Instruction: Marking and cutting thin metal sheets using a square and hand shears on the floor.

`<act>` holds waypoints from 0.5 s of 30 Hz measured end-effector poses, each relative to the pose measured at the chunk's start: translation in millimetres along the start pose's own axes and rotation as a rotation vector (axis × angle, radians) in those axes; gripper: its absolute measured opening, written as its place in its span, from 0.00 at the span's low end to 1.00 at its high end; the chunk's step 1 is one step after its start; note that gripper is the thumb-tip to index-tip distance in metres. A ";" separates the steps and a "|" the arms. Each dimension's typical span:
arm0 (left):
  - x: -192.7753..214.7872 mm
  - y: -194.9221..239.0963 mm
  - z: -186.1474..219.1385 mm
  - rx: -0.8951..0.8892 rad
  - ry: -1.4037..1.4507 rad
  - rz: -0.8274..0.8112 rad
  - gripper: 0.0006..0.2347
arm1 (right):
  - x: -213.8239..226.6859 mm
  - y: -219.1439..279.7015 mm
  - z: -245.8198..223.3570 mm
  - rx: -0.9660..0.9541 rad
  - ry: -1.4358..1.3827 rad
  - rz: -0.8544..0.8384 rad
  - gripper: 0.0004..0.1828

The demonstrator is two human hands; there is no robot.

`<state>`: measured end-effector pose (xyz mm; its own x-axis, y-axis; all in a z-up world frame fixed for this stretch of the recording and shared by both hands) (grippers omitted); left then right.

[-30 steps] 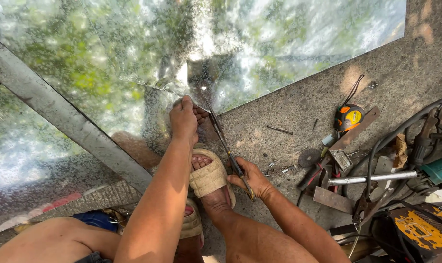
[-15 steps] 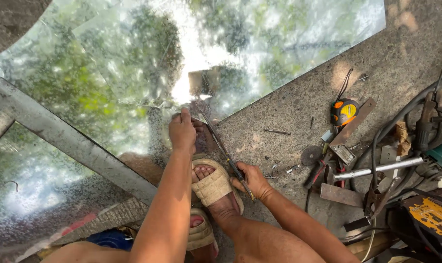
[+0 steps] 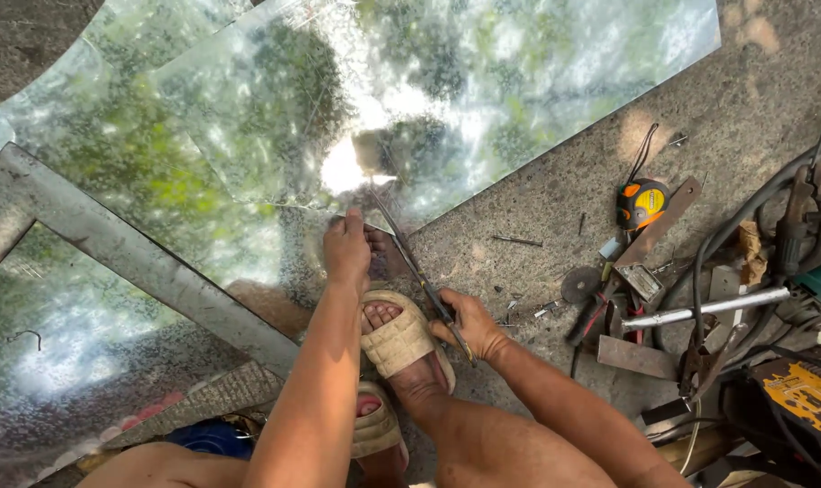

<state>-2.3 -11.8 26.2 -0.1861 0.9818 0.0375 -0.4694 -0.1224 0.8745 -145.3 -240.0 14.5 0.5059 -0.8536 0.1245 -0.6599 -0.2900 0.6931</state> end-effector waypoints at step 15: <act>-18.2 20.0 -36.9 0.051 -0.282 0.112 0.34 | -17.1 59.4 -8.8 0.125 0.137 0.176 0.08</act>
<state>-40.1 -37.5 25.2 0.0164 0.9651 0.2614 -0.4141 -0.2314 0.8803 -188.2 -238.8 59.8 0.4417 -0.8316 0.3366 -0.8039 -0.2003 0.5601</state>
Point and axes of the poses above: each hand's wrist, its own y-axis away from the middle knuckle, its own x-axis out of the back of the hand, z = x × y, the point moved 2 cm from there along -y, towards the middle knuckle, and after that the axes turned 3 degrees about -z, right-handed, at the moved point
